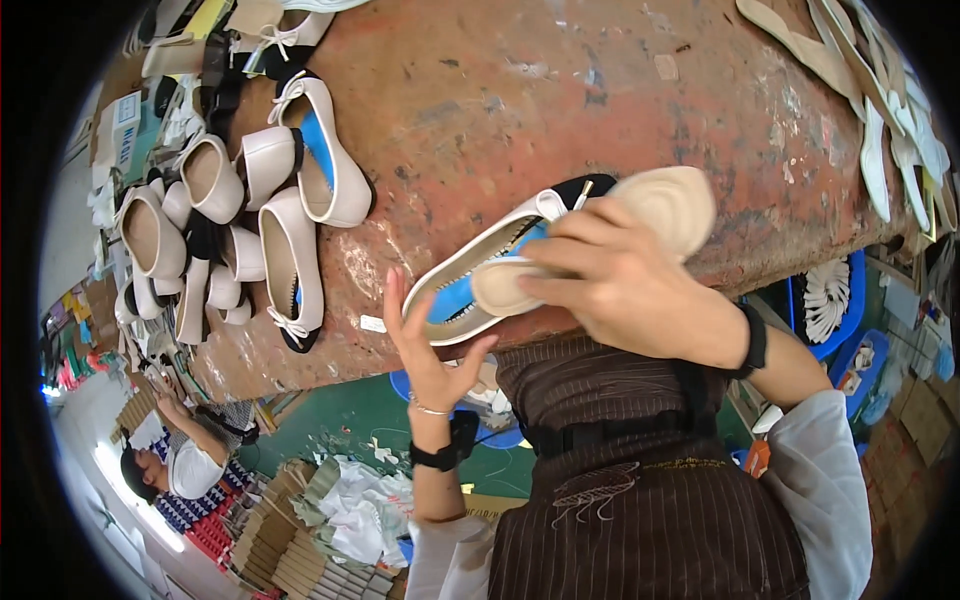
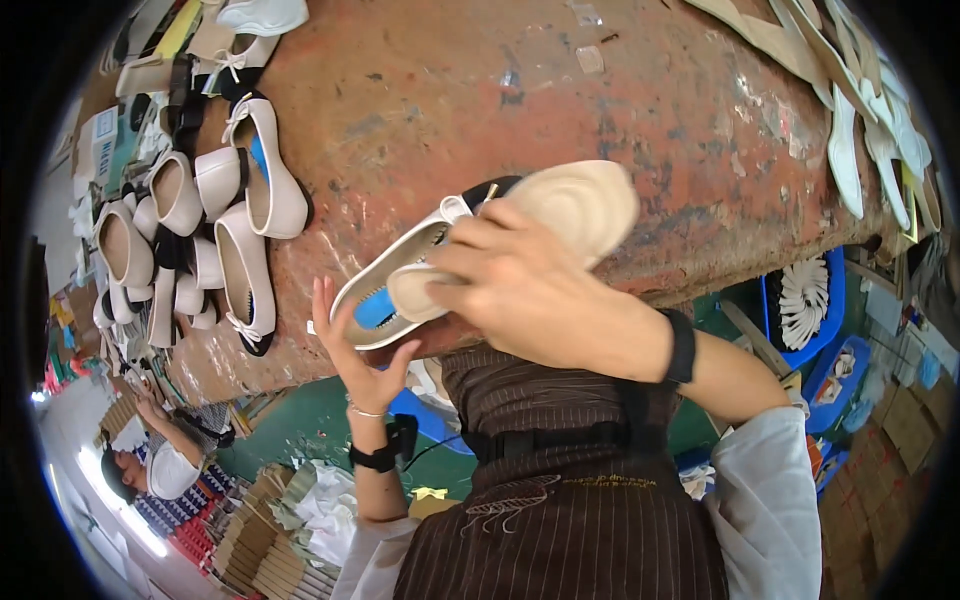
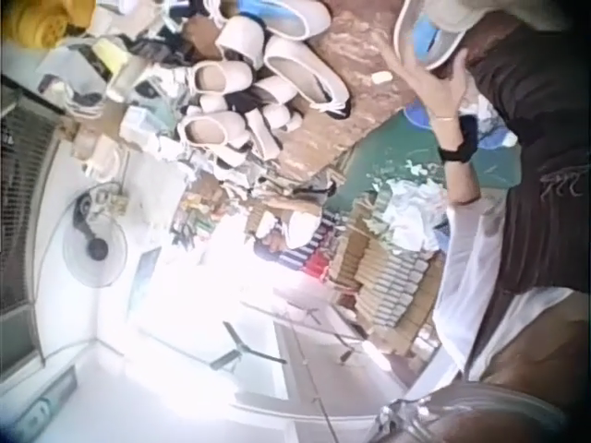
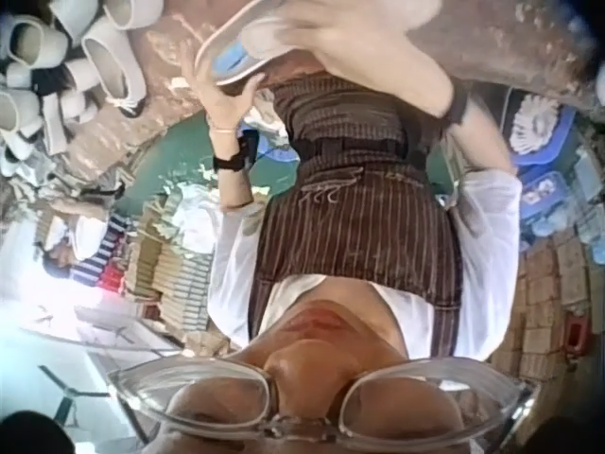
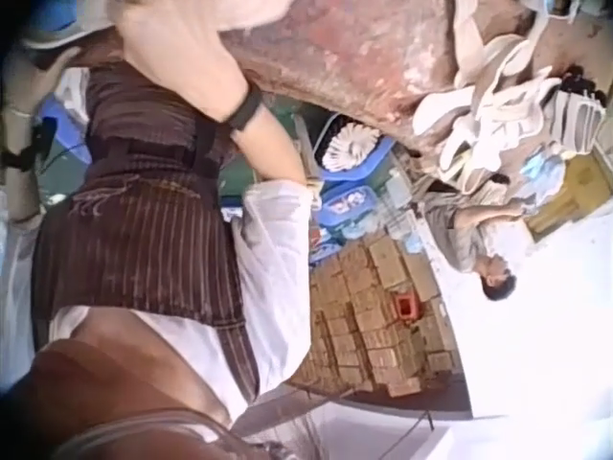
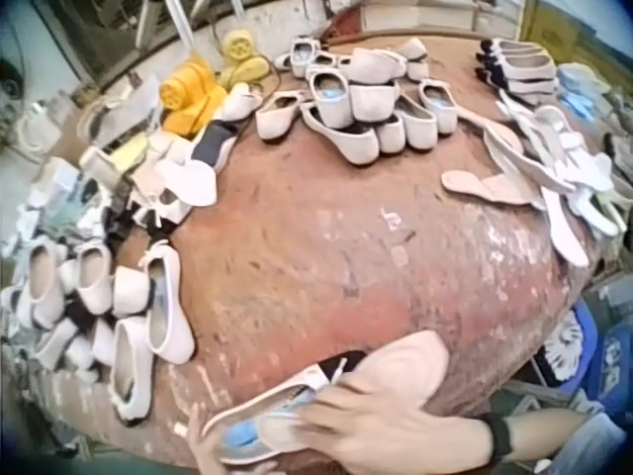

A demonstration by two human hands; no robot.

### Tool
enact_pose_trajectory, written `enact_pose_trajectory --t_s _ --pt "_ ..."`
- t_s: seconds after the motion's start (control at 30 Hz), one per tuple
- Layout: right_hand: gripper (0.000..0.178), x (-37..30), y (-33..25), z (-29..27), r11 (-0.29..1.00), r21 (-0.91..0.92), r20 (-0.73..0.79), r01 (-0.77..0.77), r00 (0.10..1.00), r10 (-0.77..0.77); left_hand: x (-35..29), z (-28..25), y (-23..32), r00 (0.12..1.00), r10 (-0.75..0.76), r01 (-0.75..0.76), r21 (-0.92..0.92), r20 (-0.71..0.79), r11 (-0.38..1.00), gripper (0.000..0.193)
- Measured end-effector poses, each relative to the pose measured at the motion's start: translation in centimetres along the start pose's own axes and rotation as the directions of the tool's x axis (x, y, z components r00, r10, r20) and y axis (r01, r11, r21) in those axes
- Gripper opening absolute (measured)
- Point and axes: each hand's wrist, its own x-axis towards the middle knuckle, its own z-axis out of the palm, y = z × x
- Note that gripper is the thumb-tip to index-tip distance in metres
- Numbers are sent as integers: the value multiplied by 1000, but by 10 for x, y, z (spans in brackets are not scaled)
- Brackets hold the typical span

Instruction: Inserting and pressing down cushioned insoles into assembled women's shoes.

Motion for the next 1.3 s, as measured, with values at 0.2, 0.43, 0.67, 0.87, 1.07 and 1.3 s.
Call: enact_pose_trajectory --t_s 0.2,0.43,0.67,0.87,1.07,1.3 --pt "30 32 -14 50 999 29 76 30 997 -32 -12 29 -3 954 -180 105 -295 -239 950 135" --pt "32 38 -15 71 993 119 94 -8 996 -4 -12 26 -8 969 -105 45 -258 -223 965 143" --pt "28 38 -17 74 995 93 151 -21 989 6 -15 29 -13 972 -122 36 -391 -200 920 145" --pt "36 43 -14 91 961 231 191 150 962 -196 -9 15 -19 988 -104 50 -404 -114 914 103" --pt "33 34 -22 87 988 -13 252 154 957 -146 -8 16 -16 968 -217 150 -393 -130 907 31" --pt "28 4 -28 68 909 -411 135 76 991 -22 -1 17 1 946 -285 214 -361 -155 908 24"
